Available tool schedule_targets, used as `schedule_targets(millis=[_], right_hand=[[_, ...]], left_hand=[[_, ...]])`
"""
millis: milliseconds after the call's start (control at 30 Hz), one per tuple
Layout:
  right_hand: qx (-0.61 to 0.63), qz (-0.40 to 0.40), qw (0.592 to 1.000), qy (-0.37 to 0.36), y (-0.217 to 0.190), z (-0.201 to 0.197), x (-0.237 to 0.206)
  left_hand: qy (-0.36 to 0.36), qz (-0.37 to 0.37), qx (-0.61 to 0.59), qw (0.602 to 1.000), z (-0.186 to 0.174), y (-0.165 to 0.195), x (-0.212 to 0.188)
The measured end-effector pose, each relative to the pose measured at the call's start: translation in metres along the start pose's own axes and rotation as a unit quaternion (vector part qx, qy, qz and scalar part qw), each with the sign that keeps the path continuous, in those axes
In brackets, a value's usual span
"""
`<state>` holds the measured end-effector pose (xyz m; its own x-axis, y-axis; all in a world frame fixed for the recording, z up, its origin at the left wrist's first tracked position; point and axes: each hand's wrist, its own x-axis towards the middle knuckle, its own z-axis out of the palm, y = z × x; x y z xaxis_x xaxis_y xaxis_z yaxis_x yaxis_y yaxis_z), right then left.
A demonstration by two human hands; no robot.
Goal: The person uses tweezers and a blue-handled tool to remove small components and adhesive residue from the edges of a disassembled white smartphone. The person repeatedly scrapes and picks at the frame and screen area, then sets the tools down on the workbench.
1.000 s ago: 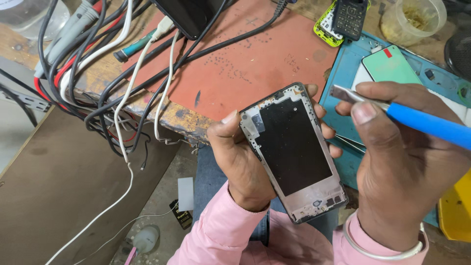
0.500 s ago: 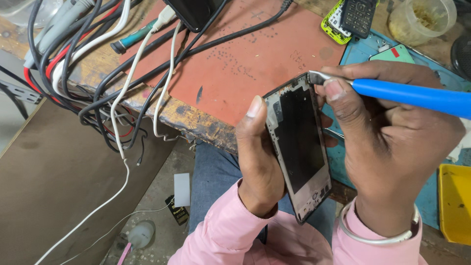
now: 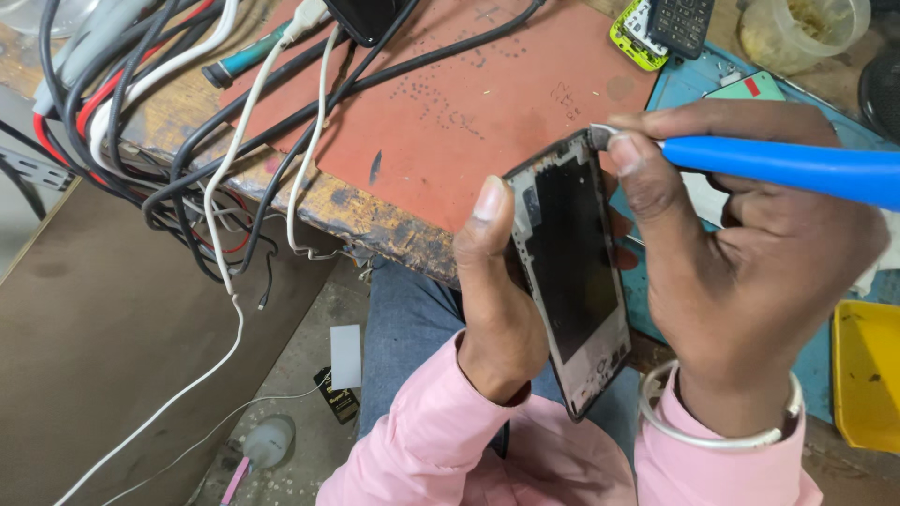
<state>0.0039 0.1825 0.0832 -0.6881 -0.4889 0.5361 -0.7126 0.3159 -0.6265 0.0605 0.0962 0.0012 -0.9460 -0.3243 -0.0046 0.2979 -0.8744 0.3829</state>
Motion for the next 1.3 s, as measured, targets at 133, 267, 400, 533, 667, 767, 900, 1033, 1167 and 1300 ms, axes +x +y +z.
schedule_targets(millis=[133, 267, 400, 533, 667, 767, 900, 1033, 1167, 1300], right_hand=[[-0.046, 0.016, 0.999, -0.014, -0.003, -0.006, 0.001], [0.024, 0.107, 0.994, -0.009, -0.015, -0.011, -0.004], [0.019, 0.063, 0.998, -0.003, -0.015, -0.007, 0.001], [0.052, 0.040, 0.998, -0.003, -0.007, -0.003, 0.008], [0.000, 0.085, 0.996, -0.024, -0.006, -0.012, 0.003], [-0.080, 0.083, 0.992, -0.045, -0.009, -0.017, -0.008], [-0.039, 0.137, 0.989, -0.030, -0.017, -0.021, -0.015], [0.019, 0.075, 0.997, -0.009, -0.017, -0.018, -0.006], [-0.065, -0.001, 0.997, -0.027, -0.014, -0.020, 0.004], [-0.044, 0.113, 0.992, -0.038, -0.020, -0.028, -0.005]], left_hand=[[0.047, -0.012, 0.008, 0.999, 0.007, 0.000, 0.002], [0.033, -0.007, 0.020, 0.999, 0.005, 0.000, 0.001], [0.019, -0.017, 0.006, 1.000, 0.001, -0.003, -0.002], [0.007, -0.011, -0.010, 1.000, 0.002, -0.003, 0.001], [0.052, -0.011, 0.015, 0.998, 0.005, -0.004, 0.001], [0.033, 0.002, 0.019, 0.999, 0.002, -0.005, 0.002], [0.045, -0.039, -0.025, 0.998, -0.001, -0.010, -0.003], [0.012, -0.023, 0.027, 0.999, 0.003, -0.008, -0.009], [0.032, -0.024, 0.024, 0.999, 0.010, -0.007, -0.005], [0.040, -0.029, 0.036, 0.998, 0.012, -0.007, -0.009]])
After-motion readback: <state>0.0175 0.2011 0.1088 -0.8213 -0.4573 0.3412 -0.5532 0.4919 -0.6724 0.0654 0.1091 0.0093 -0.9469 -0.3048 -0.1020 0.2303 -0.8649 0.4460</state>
